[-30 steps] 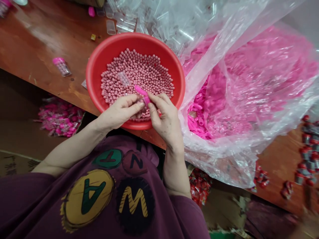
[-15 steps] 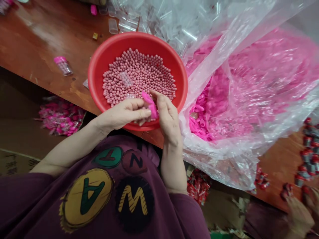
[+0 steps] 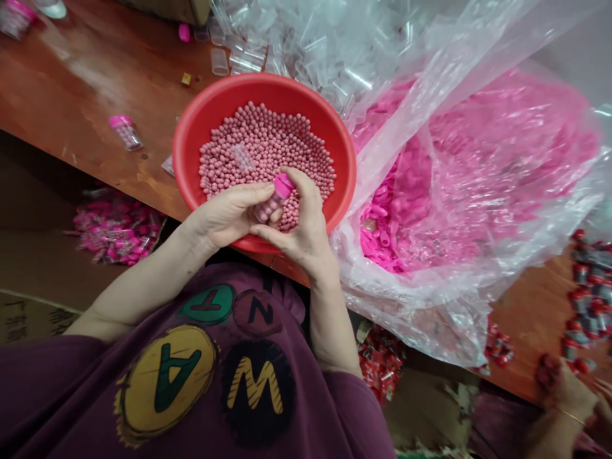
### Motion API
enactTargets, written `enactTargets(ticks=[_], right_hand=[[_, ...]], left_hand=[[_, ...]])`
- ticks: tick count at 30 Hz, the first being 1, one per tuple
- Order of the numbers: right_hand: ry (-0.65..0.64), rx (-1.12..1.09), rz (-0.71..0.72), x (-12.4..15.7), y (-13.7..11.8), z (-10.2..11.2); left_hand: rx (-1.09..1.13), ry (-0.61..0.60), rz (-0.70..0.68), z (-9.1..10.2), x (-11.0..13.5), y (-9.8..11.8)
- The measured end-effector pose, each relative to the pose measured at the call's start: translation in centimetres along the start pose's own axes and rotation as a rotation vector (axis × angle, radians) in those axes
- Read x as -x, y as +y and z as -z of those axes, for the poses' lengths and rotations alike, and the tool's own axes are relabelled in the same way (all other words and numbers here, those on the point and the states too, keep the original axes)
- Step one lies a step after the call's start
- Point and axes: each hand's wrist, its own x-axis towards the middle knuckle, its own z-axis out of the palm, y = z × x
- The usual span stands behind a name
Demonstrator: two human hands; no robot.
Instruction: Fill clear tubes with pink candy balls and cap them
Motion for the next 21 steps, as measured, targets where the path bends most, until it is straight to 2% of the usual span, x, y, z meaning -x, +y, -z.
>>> enactTargets(ticks=[3,7,11,15,17,19,21], right_hand=[[0.024,0.157,0.010,0.1,0.3,-0.8],[0.110,0.219,0.112,0.2,0.4,-1.2],[0.129,0.276,0.084,0.5,0.2,-1.1],[0.217,0.321,0.227,0.4,-0.3,-1.6],[0.248,0.353,0.274,0.3,-0.5,-1.9],[0.173,0.340,0.241,0.1,-0.4,-1.7],[0.017,0.241,0.164,-0.3,0.0,-0.9]], left_hand=[[0.002,-0.031,0.003,0.3,-0.3,-0.4],[-0.059,-0.044,-0.011,0.4,-0.1,-0.6],[-0.126,-0.029,-0.084,-0.1,0.3,-0.5],[-0.181,-0.074,-0.080,-0.4,0.3,-0.8],[-0.219,-0.063,-0.130,-0.4,0.3,-1.1],[-0.306,-0.020,-0.207,-0.4,0.5,-1.0],[-0.455,0.055,-0.325,-0.1,1.1,0.0]])
